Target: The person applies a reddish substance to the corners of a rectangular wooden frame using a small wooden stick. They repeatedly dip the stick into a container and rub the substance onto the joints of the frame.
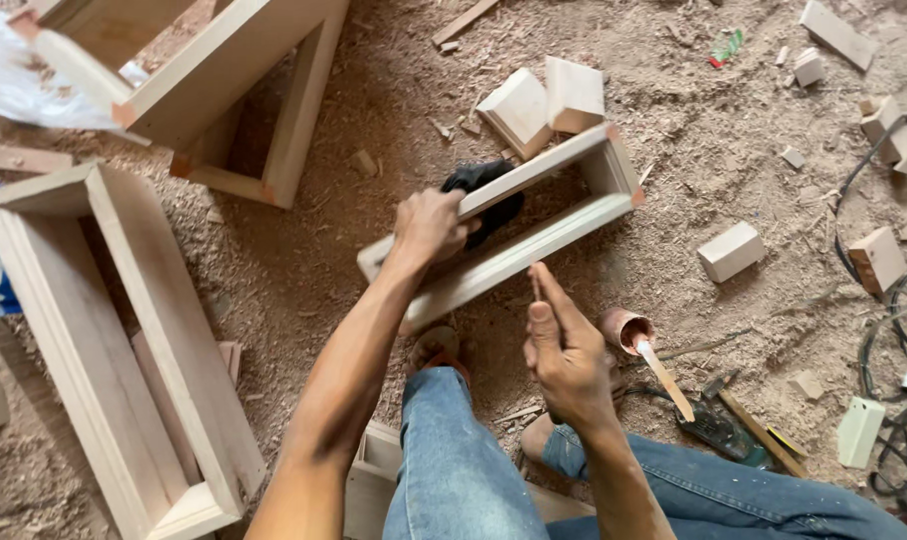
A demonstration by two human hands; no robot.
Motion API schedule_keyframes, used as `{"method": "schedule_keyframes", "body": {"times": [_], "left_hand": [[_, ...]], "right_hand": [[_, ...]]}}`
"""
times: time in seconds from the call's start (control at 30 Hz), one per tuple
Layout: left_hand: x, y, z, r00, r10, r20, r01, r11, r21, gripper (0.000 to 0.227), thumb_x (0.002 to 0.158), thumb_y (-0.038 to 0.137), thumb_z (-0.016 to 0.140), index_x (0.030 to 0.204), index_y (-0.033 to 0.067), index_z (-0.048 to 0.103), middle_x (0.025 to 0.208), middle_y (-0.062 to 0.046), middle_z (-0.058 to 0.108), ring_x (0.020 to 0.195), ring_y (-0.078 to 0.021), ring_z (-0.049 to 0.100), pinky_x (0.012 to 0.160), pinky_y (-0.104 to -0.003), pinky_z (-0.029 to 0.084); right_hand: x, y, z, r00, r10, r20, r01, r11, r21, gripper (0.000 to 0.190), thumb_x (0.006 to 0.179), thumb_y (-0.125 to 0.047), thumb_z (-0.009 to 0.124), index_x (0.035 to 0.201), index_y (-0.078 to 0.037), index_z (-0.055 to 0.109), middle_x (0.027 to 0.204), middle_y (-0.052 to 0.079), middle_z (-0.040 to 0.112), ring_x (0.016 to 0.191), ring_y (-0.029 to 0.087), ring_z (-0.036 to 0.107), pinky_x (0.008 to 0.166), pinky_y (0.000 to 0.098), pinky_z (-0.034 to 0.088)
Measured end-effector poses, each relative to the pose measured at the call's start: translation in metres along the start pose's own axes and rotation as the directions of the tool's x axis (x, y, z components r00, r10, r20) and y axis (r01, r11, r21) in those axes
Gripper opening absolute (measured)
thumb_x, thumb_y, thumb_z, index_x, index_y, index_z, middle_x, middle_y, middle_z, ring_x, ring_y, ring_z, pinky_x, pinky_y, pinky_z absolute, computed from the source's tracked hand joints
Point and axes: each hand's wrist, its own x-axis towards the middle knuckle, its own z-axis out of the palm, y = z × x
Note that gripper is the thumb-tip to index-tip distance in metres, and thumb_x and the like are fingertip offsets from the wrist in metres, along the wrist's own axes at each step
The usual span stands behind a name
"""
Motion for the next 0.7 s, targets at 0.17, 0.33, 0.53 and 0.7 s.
{"method": "schedule_keyframes", "body": {"times": [0.17, 0.33, 0.53, 0.7], "left_hand": [[-0.046, -0.002, 0.015, 0.974, -0.215, -0.065, 0.149, 0.835, -0.530, 0.050, 0.090, 0.028, 0.072, 0.138, 0.0191, 0.061, 0.094, -0.012, 0.076, 0.050, -0.0120, 0.071, 0.048, -0.031, 0.062], [-0.023, -0.008, 0.035, 0.883, -0.189, -0.430, 0.030, 0.936, -0.350, 0.050, 0.092, 0.014, 0.063, 0.141, 0.0020, 0.055, 0.092, -0.024, 0.075, 0.051, -0.0158, 0.068, 0.039, -0.030, 0.058], [0.021, -0.047, 0.043, 0.894, -0.379, -0.238, 0.269, 0.880, -0.393, 0.051, 0.088, 0.008, 0.058, 0.138, -0.0043, 0.052, 0.090, -0.025, 0.073, 0.054, -0.0204, 0.071, 0.042, -0.032, 0.057], [0.026, -0.063, 0.050, 0.922, -0.295, -0.252, 0.194, 0.913, -0.359, 0.067, 0.080, 0.004, 0.058, 0.145, -0.0029, 0.048, 0.095, -0.027, 0.075, 0.066, -0.0218, 0.073, 0.054, -0.032, 0.060]], "right_hand": [[-0.003, 0.015, -0.026, 0.992, 0.088, -0.092, -0.099, 0.988, -0.122, 0.059, 0.101, -0.038, 0.046, 0.155, -0.014, 0.045, 0.065, -0.001, 0.053, 0.048, 0.007, 0.050, 0.039, 0.0229, 0.044], [0.002, 0.040, -0.033, 0.973, -0.229, -0.033, 0.191, 0.877, -0.441, 0.050, 0.110, -0.035, 0.050, 0.153, -0.010, 0.051, 0.077, 0.002, 0.056, 0.059, 0.011, 0.051, 0.049, 0.0253, 0.044], [0.002, 0.068, -0.035, 0.927, -0.323, 0.189, 0.341, 0.518, -0.784, 0.037, 0.102, -0.036, 0.059, 0.137, -0.025, 0.067, 0.087, 0.005, 0.061, 0.057, 0.015, 0.054, 0.043, 0.0274, 0.047], [0.004, 0.072, -0.022, 0.949, -0.160, 0.272, 0.313, 0.363, -0.878, 0.031, 0.099, -0.041, 0.064, 0.127, -0.031, 0.074, 0.077, 0.005, 0.058, 0.053, 0.019, 0.057, 0.041, 0.0373, 0.046]]}}
